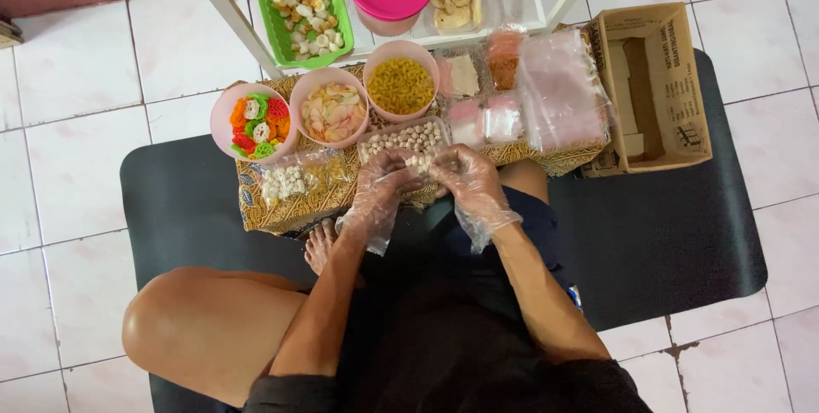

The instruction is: Manually picking up small snack items from a tray and placing them into small plastic bags for packaging.

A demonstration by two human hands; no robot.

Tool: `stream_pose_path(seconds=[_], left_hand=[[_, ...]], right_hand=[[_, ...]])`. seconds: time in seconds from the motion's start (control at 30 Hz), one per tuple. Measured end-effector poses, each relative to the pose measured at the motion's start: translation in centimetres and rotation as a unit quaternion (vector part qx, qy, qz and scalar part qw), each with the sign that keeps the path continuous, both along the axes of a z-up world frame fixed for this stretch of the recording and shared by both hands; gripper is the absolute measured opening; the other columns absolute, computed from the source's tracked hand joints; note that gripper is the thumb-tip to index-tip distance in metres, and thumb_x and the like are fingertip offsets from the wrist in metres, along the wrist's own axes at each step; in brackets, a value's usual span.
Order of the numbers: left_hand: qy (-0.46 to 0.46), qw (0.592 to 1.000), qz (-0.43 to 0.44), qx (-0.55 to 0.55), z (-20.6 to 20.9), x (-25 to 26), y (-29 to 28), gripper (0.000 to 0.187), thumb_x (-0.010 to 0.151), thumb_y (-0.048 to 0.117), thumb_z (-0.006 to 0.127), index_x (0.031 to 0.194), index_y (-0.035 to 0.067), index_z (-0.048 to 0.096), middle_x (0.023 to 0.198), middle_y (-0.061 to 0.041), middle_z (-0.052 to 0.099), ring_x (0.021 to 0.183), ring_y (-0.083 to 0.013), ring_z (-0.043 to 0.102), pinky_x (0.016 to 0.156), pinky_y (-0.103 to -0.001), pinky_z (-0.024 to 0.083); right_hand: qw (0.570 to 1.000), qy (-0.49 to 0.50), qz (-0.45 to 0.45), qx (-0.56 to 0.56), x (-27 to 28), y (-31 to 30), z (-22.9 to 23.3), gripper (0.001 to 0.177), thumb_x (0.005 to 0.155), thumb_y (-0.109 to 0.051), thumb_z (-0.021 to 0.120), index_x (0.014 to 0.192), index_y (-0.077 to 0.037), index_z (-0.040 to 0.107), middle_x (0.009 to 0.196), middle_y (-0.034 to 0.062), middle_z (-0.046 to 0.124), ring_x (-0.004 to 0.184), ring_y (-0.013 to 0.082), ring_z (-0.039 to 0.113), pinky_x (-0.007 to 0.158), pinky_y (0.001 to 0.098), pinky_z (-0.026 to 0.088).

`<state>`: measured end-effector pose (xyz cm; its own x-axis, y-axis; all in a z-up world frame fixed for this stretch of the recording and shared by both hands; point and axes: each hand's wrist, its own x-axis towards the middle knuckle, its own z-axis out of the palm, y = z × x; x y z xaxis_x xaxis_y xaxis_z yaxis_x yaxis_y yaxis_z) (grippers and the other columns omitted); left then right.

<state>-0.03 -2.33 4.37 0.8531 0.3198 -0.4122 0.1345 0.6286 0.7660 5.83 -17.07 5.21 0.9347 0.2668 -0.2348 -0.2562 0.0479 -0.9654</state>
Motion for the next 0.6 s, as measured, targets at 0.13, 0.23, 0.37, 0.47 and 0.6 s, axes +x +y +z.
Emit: stream_pose_path(seconds=[0.13,0.23,0.37,0.47,0.6], left_hand=[[0.000,1.000,0.003,-0.001,-0.6,0.0,0.0,0.023,0.076,0.001,0.079,0.093,0.003,0.064,0.083,-0.009,0.062,0.075,-0.0227,0.071,0.067,-0.035,0.066],[-0.005,0.999,0.022,-0.047,-0.1,-0.2,-0.1,0.020,0.076,-0.003,0.078,0.089,0.003,0.064,0.078,-0.008,0.062,0.073,-0.0234,0.073,0.065,-0.037,0.067],[0.005,0.996,0.041,-0.075,1.6,-0.1,-0.4,0.015,0.079,-0.003,0.074,0.091,0.000,0.066,0.080,-0.010,0.062,0.075,-0.0261,0.073,0.070,-0.043,0.068],[0.015,0.994,0.046,-0.096,2.3,0.2,-0.3,0.014,0.081,-0.004,0.072,0.093,-0.002,0.066,0.081,-0.011,0.061,0.076,-0.0280,0.073,0.071,-0.046,0.067],[0.006,0.989,0.038,-0.142,2.6,0.5,-0.9,0.022,0.086,-0.001,0.069,0.106,-0.004,0.062,0.087,-0.013,0.060,0.084,-0.0354,0.074,0.076,-0.053,0.065]], right_hand=[[1.000,-0.016,-0.001,-0.001,0.3,-0.2,-2.9,0.017,0.082,0.003,0.083,0.094,0.002,0.071,0.077,0.0137,0.067,0.061,0.0171,0.070,0.046,0.0284,0.063],[1.000,-0.014,-0.003,0.013,-0.1,0.3,-1.6,0.015,0.084,0.002,0.082,0.096,0.001,0.072,0.079,0.0123,0.070,0.061,0.0140,0.070,0.048,0.0271,0.064],[0.999,-0.034,-0.017,-0.028,-0.5,0.4,1.1,0.014,0.085,-0.001,0.083,0.095,-0.002,0.074,0.073,0.0099,0.064,0.062,0.0084,0.060,0.049,0.0257,0.059],[0.999,-0.039,-0.015,-0.031,-0.7,0.5,2.2,0.013,0.086,0.000,0.082,0.096,-0.001,0.073,0.070,0.0095,0.060,0.062,0.0087,0.059,0.049,0.0251,0.057],[0.995,-0.070,-0.011,-0.064,-1.0,0.7,3.5,0.013,0.084,0.000,0.083,0.095,-0.001,0.076,0.068,0.0068,0.053,0.060,0.0085,0.055,0.047,0.0245,0.054]])
